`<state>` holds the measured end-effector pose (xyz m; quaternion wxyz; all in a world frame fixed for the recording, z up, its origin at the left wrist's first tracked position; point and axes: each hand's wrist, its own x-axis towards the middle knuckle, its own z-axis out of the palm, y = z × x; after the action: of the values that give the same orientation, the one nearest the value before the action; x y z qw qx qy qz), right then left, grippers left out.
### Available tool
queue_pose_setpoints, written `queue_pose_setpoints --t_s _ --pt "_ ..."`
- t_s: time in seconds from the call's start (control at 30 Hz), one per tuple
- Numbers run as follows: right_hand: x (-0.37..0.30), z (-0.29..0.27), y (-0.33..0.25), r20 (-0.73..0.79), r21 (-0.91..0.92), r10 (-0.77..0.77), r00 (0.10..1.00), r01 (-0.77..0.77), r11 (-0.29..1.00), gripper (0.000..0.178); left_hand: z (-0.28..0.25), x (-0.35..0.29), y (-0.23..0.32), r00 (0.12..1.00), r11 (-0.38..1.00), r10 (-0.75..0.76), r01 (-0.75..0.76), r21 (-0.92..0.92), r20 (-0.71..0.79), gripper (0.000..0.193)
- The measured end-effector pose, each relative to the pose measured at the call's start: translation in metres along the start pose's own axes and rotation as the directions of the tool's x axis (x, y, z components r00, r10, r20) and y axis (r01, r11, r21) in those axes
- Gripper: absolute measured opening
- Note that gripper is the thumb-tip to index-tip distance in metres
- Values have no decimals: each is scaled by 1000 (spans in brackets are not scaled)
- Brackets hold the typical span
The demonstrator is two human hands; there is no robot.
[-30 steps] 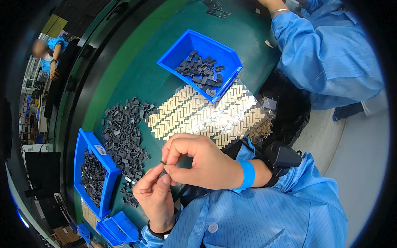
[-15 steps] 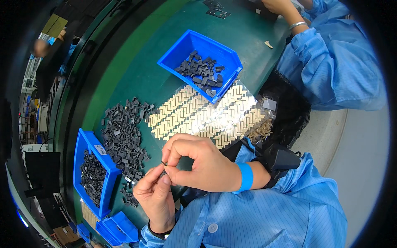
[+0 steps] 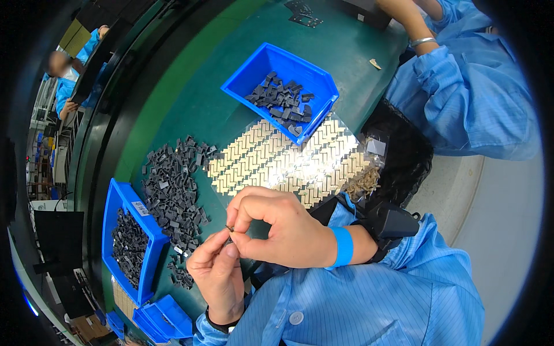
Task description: Manually assembling small black plastic components and metal clips at a factory workbench.
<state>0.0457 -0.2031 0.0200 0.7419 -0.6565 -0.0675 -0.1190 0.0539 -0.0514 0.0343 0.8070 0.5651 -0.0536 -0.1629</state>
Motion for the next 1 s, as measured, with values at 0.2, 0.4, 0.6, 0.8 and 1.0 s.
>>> queue_pose_setpoints --t_s 0.2,0.4,0.6,0.8,1.0 --pt "-6 -9 3 -58 -32 -148 987 146 989 12 12 8 -4 990 994 -86 92 51 -108 18" --pt "0 1 5 -25 -100 -235 972 231 968 13 -1 6 1 998 996 -43 46 81 -49 17" --pt "-16 -5 -19 -2 -69 -175 984 175 982 14 20 10 4 996 991 59 -67 118 63 19" --pt "-15 -2 -33 93 -167 -306 948 318 933 12 19 -8 10 983 965 150 -123 234 -102 20" --pt "-22 -26 -28 51 -28 -255 966 256 966 17 28 -10 10 974 963 198 -214 166 108 20"
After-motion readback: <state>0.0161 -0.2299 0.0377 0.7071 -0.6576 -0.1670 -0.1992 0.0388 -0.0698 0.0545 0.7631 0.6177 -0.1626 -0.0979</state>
